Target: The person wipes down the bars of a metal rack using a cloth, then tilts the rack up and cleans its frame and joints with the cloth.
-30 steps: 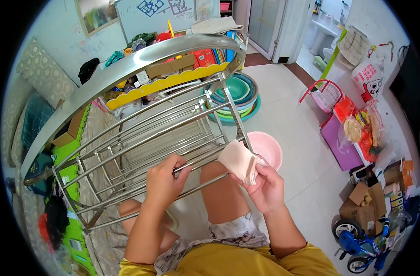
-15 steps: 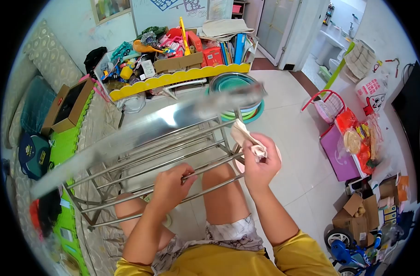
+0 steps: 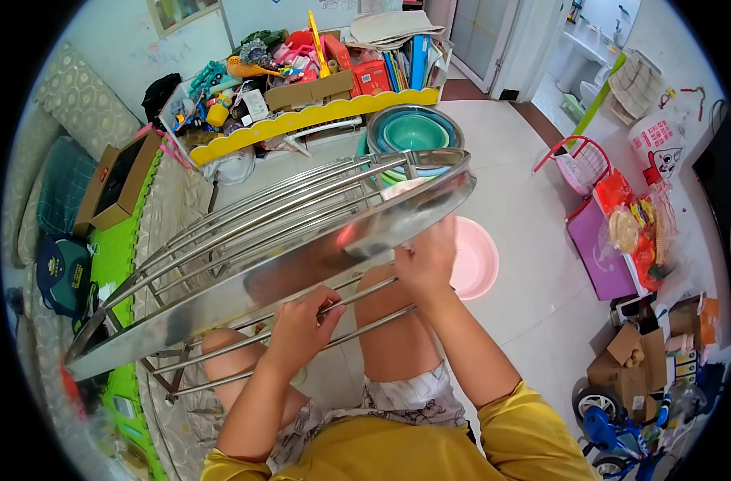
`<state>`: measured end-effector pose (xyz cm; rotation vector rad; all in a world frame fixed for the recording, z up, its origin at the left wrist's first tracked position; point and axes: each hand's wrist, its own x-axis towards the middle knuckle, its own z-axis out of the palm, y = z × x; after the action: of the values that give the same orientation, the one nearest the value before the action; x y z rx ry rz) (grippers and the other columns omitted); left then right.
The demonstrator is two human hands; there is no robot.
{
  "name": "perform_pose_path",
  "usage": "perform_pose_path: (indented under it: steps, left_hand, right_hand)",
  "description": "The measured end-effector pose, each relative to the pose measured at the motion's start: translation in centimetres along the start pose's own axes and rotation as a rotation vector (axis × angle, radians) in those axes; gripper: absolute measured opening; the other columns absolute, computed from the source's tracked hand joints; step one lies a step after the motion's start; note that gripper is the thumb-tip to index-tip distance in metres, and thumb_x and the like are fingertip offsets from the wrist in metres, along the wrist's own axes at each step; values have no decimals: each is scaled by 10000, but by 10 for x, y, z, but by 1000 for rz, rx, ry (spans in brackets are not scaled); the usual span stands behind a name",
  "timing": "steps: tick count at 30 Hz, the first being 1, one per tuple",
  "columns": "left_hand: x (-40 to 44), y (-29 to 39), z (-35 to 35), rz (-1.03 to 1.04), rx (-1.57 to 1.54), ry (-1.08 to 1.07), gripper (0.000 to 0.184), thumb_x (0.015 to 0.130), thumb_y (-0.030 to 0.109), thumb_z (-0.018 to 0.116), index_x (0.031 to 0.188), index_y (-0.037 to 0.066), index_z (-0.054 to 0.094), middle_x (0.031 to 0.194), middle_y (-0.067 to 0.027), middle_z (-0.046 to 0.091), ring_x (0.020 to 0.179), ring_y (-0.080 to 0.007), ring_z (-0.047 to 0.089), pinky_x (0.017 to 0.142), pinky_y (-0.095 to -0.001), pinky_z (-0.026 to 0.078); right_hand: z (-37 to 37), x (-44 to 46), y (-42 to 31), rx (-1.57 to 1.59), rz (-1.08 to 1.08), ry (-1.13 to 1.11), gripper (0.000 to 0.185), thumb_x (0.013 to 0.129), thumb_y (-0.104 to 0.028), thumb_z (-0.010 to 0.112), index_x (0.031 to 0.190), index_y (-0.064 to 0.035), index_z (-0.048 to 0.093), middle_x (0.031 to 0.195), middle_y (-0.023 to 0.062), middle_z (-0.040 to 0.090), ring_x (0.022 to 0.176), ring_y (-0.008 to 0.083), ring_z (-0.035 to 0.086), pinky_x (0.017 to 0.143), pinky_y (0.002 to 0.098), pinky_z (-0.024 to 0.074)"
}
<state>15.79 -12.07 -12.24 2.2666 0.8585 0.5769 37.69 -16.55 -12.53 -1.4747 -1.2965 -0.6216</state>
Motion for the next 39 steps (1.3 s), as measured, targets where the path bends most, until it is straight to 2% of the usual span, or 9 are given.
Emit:
perform_pose_path:
  steps: [4, 7, 9, 13, 15, 20, 28, 33, 39]
  left_hand:
    - [-2, -2, -1, 15, 28, -14, 159, 876, 136, 728, 962, 19, 663, 776, -133, 697, 606, -252, 648, 570, -327, 509]
    - [-3, -5, 2, 92, 26, 49, 144, 868, 128, 726, 957, 30, 672, 866, -141, 704, 731, -280, 663, 639, -356, 511]
    - [-1, 0, -2, 281, 168, 264, 184, 852, 122, 729, 1013, 52, 675, 978, -146, 696, 869, -315, 650, 741, -387, 503]
    - [22, 1, -14, 407, 408, 510, 274, 829, 137, 749, 1080, 72, 661, 1033, -136, 684, 933, -339, 628, 802, -401, 489]
    - [32, -15, -18, 234, 590, 372, 356, 821, 152, 761, 1148, 84, 638, 1022, -120, 676, 911, -345, 625, 789, -406, 487]
    - [58, -21, -40, 483, 504, 493, 179, 819, 142, 766, 992, 109, 733, 755, -67, 657, 590, -254, 617, 542, -348, 483]
    - [91, -18, -101, 526, 420, 499, 135, 817, 96, 754, 950, 75, 749, 736, -109, 670, 588, -258, 636, 534, -333, 477]
    - [102, 2, -129, 468, 413, 356, 123, 831, 104, 750, 943, 55, 743, 778, -125, 691, 658, -274, 658, 588, -339, 499]
    - [101, 10, -139, 441, 490, 269, 229, 880, 253, 726, 953, 36, 710, 829, -151, 702, 734, -351, 662, 655, -406, 513]
  right_hand:
    - [1, -12, -1, -82, 6, -145, 475, 695, 56, 669, 1165, -14, 654, 1240, 131, 621, 1195, 387, 547, 945, 465, 470]
    - [-4, -14, -10, -83, 80, -190, 481, 707, 36, 666, 1185, -8, 651, 1270, 137, 608, 1237, 391, 515, 985, 482, 445]
    - [-6, -13, -12, -78, 115, -222, 503, 712, 48, 661, 1212, -5, 639, 1305, 135, 593, 1247, 396, 503, 1006, 488, 435]
    - [-7, -10, -11, -23, 95, -235, 559, 726, 55, 654, 1278, -17, 604, 1349, 125, 572, 1262, 400, 487, 1025, 495, 431]
    - [-7, -6, -11, -26, 92, -263, 604, 733, 66, 646, 1324, -32, 570, 1387, 118, 546, 1274, 400, 475, 1040, 499, 427]
    - [-4, 6, -8, 5, 34, -258, 610, 739, 67, 633, 1334, -42, 562, 1405, 119, 535, 1283, 399, 470, 1062, 497, 407]
    - [-5, 58, -21, 63, -89, -307, 529, 778, 52, 552, 1305, 0, 564, 1378, 171, 537, 1315, 410, 430, 1088, 510, 348]
    - [-8, 85, -32, 8, -66, -331, 525, 791, 48, 553, 1316, 17, 543, 1390, 190, 524, 1336, 407, 405, 1115, 500, 318]
    - [-25, 105, -22, 68, -42, -595, 572, 796, 35, 594, 1362, 18, 512, 1436, 197, 491, 1395, 389, 365, 1157, 473, 300]
